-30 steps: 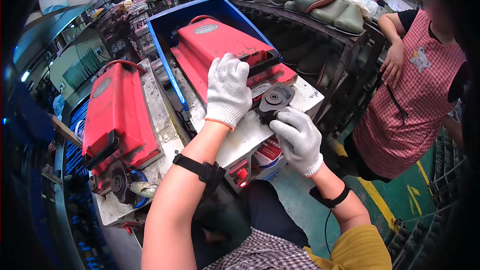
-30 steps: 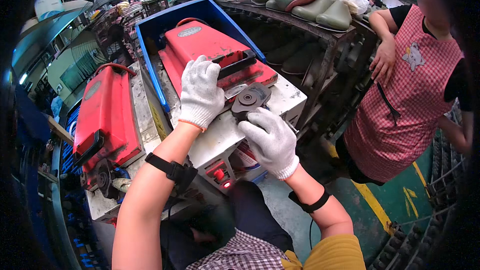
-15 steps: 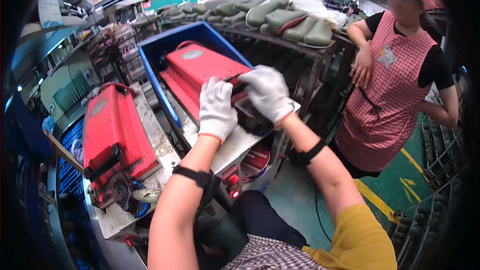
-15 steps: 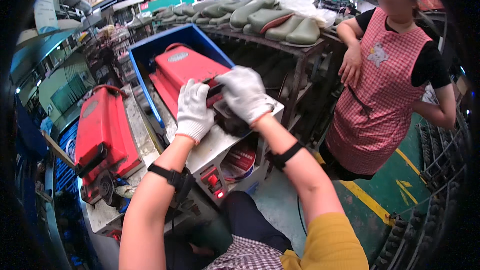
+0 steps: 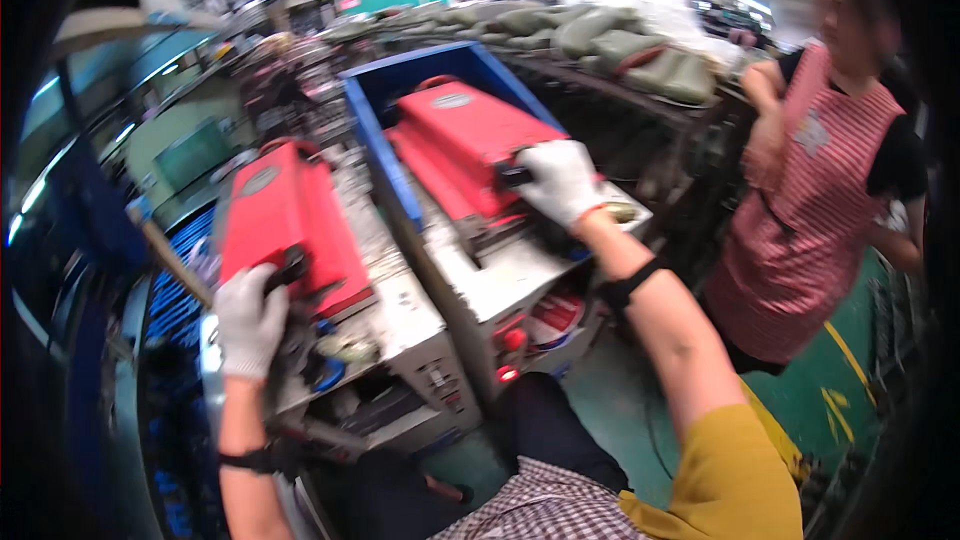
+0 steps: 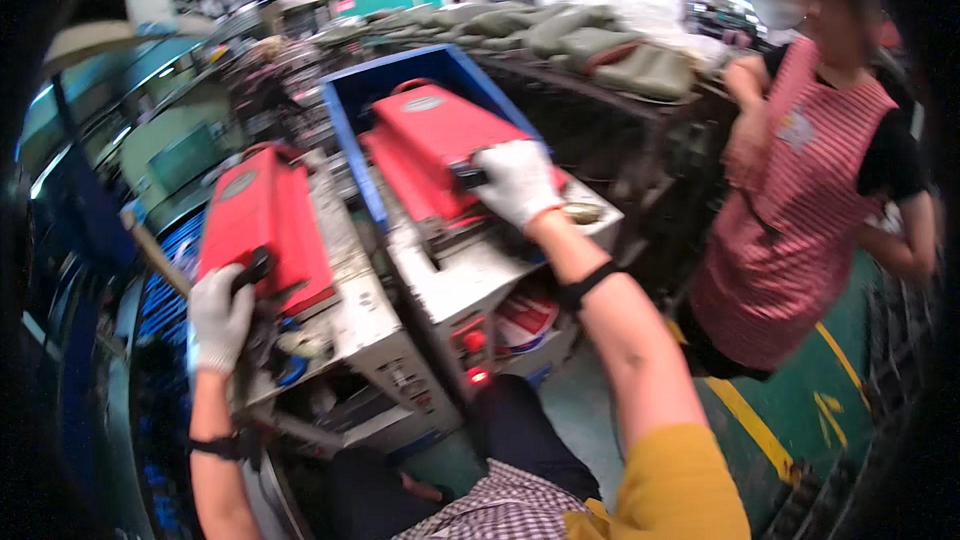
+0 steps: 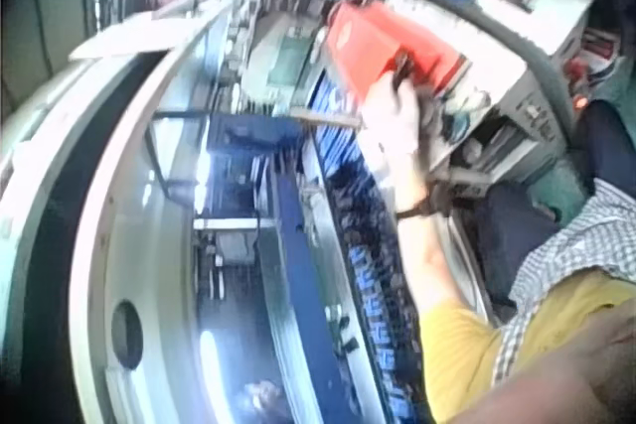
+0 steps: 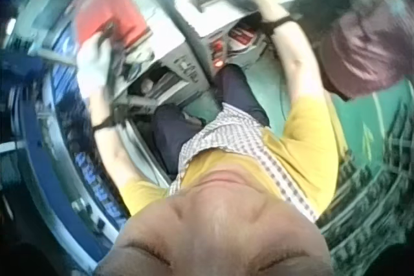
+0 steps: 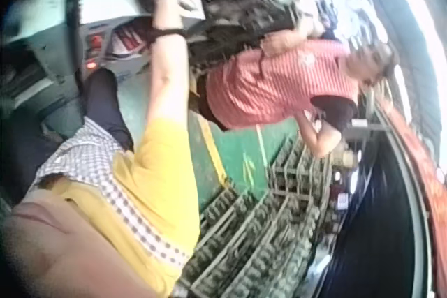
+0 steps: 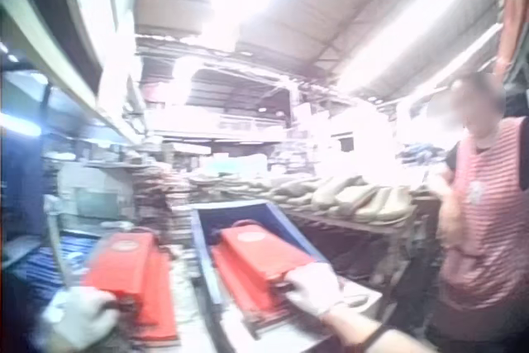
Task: Operating a sole attaching press in a shoe factory to bond soles to lasted uppers.
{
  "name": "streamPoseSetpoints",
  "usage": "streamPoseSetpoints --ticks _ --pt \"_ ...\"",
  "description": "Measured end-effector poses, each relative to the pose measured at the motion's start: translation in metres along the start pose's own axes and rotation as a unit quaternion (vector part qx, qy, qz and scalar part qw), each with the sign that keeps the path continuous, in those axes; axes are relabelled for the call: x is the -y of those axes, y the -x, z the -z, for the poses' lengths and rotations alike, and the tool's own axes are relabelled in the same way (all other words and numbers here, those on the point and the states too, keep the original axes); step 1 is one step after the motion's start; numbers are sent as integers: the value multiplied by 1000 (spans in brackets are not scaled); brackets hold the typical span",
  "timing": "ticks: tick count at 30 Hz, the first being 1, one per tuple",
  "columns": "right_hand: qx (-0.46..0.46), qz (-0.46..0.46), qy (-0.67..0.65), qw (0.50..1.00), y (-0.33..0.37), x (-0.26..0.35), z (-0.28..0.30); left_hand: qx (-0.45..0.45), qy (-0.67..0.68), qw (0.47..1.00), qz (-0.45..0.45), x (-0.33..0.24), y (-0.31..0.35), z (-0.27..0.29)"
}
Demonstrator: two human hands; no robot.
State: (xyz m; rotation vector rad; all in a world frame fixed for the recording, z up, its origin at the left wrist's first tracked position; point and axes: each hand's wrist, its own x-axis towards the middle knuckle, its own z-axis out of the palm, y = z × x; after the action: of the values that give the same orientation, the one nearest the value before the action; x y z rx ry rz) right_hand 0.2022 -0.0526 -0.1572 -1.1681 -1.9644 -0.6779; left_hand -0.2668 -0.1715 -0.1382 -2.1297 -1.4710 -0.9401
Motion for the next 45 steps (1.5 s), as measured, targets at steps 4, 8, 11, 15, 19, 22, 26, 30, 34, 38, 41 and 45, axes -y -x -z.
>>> streamPoseSetpoints --ticks 4,8,11,15,19,22,26,30,34,38,41,45 --pt "10 4 16 1000 -3 4 -3 135 19 987 88 10 -18 -15" --pt "-6 23 -5 1000 -5 4 -13 300 -10 941 156 22 -50 -18" --pt "3 -4 -20 1000 1 -1 -14 374 153 886 229 25 -60 -16" --pt "7 18 23 1000 4 -9 -14 362 178 880 253 16 -61 -14" --pt "-15 9 47 999 4 -11 -16 327 55 914 235 5 -56 -12" --pt "16 0 56 998 4 -9 -17 284 4 929 238 0 -50 -14" --pt "16 -10 54 998 4 -7 -15 244 -27 944 221 -3 -46 -17" --pt "28 -16 53 998 4 -7 -14 233 -45 949 210 -4 -45 -18" --pt "28 -16 53 998 5 -8 -15 234 -41 946 222 -3 -45 -20" --pt "9 -8 49 999 5 -8 -16 236 -45 946 217 -3 -45 -21" --pt "12 -6 47 999 6 -8 -16 225 -40 951 207 -3 -44 -21" --pt "11 -2 41 999 6 -11 -19 208 -34 955 211 -3 -43 -22"
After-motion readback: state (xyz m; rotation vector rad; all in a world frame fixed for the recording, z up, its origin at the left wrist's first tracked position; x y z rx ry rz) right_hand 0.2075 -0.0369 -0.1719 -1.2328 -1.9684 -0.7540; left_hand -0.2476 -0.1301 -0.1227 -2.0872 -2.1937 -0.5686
